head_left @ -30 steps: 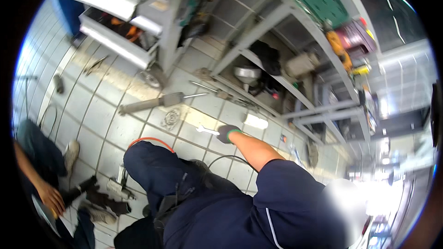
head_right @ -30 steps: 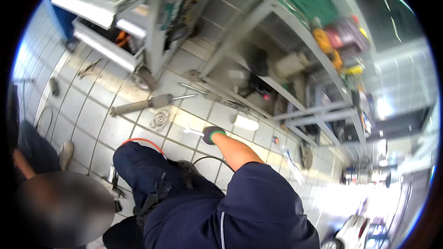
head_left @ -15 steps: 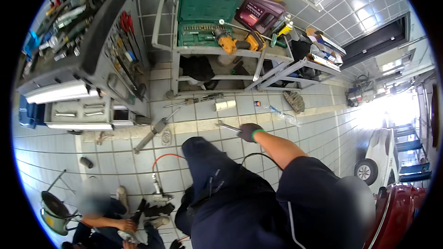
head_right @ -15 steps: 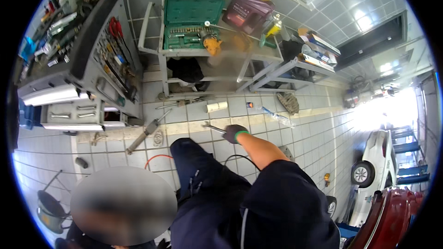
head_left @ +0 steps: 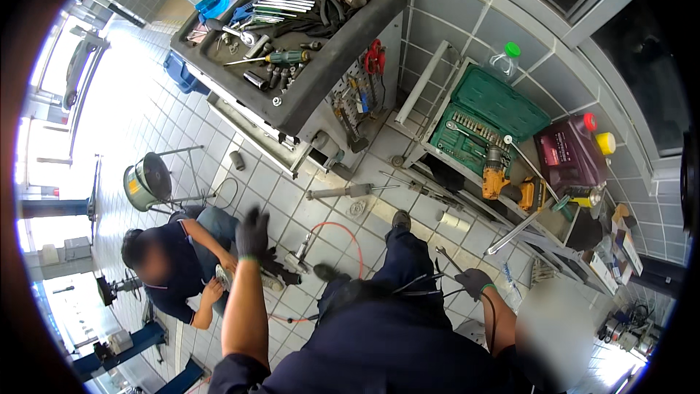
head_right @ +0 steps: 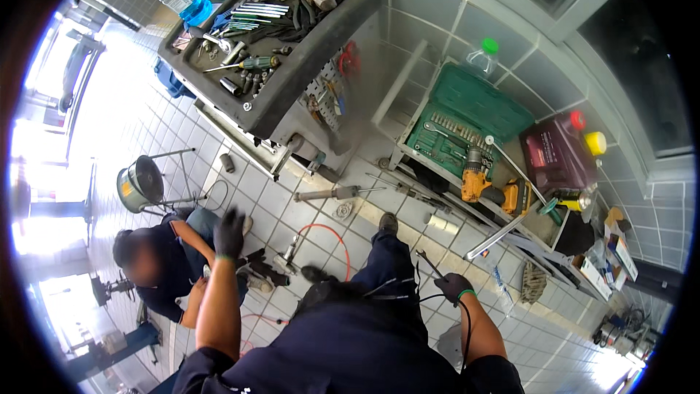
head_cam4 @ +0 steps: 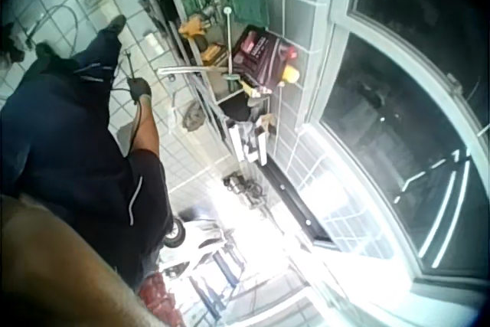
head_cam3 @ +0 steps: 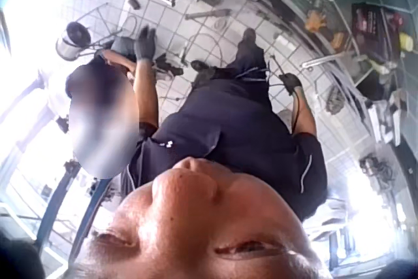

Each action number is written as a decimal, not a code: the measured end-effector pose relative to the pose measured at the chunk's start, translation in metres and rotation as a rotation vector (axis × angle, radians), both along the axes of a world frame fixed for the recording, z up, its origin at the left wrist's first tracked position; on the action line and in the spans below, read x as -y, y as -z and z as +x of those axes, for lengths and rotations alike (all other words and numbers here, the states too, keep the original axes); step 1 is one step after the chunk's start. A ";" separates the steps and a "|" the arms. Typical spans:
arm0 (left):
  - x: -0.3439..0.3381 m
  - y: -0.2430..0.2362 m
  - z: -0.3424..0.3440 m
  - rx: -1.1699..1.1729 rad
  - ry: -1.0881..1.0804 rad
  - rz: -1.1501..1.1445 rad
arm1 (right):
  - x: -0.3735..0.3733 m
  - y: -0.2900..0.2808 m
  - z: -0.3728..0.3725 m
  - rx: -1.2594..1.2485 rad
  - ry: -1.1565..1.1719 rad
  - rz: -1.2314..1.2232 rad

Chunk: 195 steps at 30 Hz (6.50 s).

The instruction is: The person unpacks a new mechanical part from a box and then sits on the floor to work on it. They use a pneumatic impact wrench and a combination wrench to tighten bolts on the part, which is held by a coworker. The person also retrieves a socket from a tool cart during the process.

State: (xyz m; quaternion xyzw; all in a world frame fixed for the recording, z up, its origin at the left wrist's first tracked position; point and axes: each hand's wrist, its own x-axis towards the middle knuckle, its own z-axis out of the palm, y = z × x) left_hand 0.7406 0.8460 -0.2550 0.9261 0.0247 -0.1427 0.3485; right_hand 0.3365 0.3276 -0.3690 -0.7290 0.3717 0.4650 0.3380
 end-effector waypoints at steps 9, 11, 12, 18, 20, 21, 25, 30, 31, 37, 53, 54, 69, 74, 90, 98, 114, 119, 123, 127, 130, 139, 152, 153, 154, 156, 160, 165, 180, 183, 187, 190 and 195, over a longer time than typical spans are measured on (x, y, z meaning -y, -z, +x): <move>0.147 -0.112 0.210 0.382 0.008 0.037 | 0.107 -0.028 0.067 0.087 -0.137 -0.100; 0.188 -0.130 0.205 0.354 0.053 0.118 | 0.129 -0.022 0.073 0.156 -0.121 -0.143; 0.179 -0.134 0.202 0.380 0.053 0.181 | 0.125 -0.036 0.098 0.148 -0.049 -0.091; 0.179 -0.120 0.202 0.543 0.092 0.265 | 0.142 -0.024 0.120 0.052 0.086 -0.062; 0.173 -0.115 0.211 0.604 0.139 0.264 | 0.139 -0.017 0.121 0.044 -0.035 -0.089; 0.172 -0.112 0.216 0.588 0.125 0.232 | 0.137 -0.016 0.118 -0.004 -0.024 -0.087; 0.166 -0.098 0.237 0.642 0.077 0.170 | 0.110 -0.020 0.097 -0.159 0.116 -0.080; 0.159 -0.089 0.238 0.759 0.040 -0.018 | 0.060 -0.028 0.036 -0.321 0.307 -0.070; 0.155 -0.086 0.242 0.793 0.043 -0.071 | 0.044 -0.030 0.026 -0.344 0.315 -0.083; 0.135 -0.094 0.253 0.903 0.114 -0.244 | -0.041 -0.056 0.026 -0.328 0.172 -0.116; 0.016 -0.055 0.212 0.636 0.270 -0.456 | -0.143 -0.402 0.436 0.622 -0.383 -0.533; -0.007 -0.036 0.195 0.559 0.262 -0.410 | -0.153 -0.423 0.460 0.672 -0.419 -0.561; -0.380 0.179 -0.277 -1.180 -0.148 0.386 | -0.283 -0.433 0.646 0.743 -1.207 -0.509; -0.292 0.171 -0.235 -0.928 -0.436 0.005 | -0.302 -0.413 0.653 0.746 -1.309 -0.529; -0.188 0.188 -0.351 -0.849 -0.754 0.032 | -0.214 -0.413 0.615 0.897 -1.170 -0.370; -0.276 0.183 -0.346 -0.513 -0.573 0.346 | -0.089 -0.350 0.587 1.159 -0.819 -0.059; -0.352 0.147 -0.257 -0.385 -0.784 0.161 | -0.077 -0.296 0.412 1.272 -0.248 -0.217; -0.399 0.126 -0.284 -0.487 -0.773 0.114 | -0.160 -0.278 0.353 1.237 0.150 0.080; -0.469 0.131 -0.318 -0.505 -0.776 0.125 | -0.262 -0.271 0.293 1.135 0.402 0.204; -0.523 0.132 -0.351 -0.537 -0.775 0.133 | -0.325 -0.259 0.249 1.023 0.345 0.145; -0.534 0.109 -0.346 -0.580 -0.734 0.095 | -0.354 -0.261 0.214 0.994 0.353 0.122; -0.570 0.159 -0.339 -0.404 -0.663 -0.001 | -0.365 -0.216 0.166 0.987 -0.004 0.016; -0.600 0.178 -0.318 -0.472 -0.666 0.054 | -0.440 -0.248 0.135 0.821 0.083 -0.080; -0.603 0.179 -0.314 -0.486 -0.649 0.040 | -0.444 -0.251 0.135 0.784 0.160 -0.054; -0.605 0.176 -0.310 -0.501 -0.632 0.027 | -0.441 -0.248 0.136 0.777 0.165 -0.047; -0.616 0.186 -0.314 -0.457 -0.547 0.065 | -0.441 -0.248 0.136 0.766 0.123 -0.076; -0.607 0.166 -0.301 -0.469 -0.580 0.019 | -0.447 -0.251 0.130 0.838 -0.038 -0.233; -0.616 0.168 -0.312 -0.512 -0.538 0.080 | -0.454 -0.249 0.129 0.954 -0.315 -0.254; -0.596 0.169 -0.341 -0.468 -0.572 0.052 | -0.461 -0.244 0.109 0.769 -0.014 -0.145; -0.613 0.196 -0.346 -0.591 -0.461 0.017 | -0.467 -0.248 0.106 0.728 -0.061 -0.176; -0.617 0.218 -0.350 -0.653 -0.395 0.007 | -0.448 -0.230 0.099 0.708 -0.031 -0.161; -0.595 0.206 -0.343 -0.579 -0.508 0.046 | -0.440 -0.226 0.094 0.679 0.003 -0.174; -0.614 0.228 -0.362 -0.545 -0.317 0.177 | -0.430 -0.203 0.089 0.644 0.028 -0.111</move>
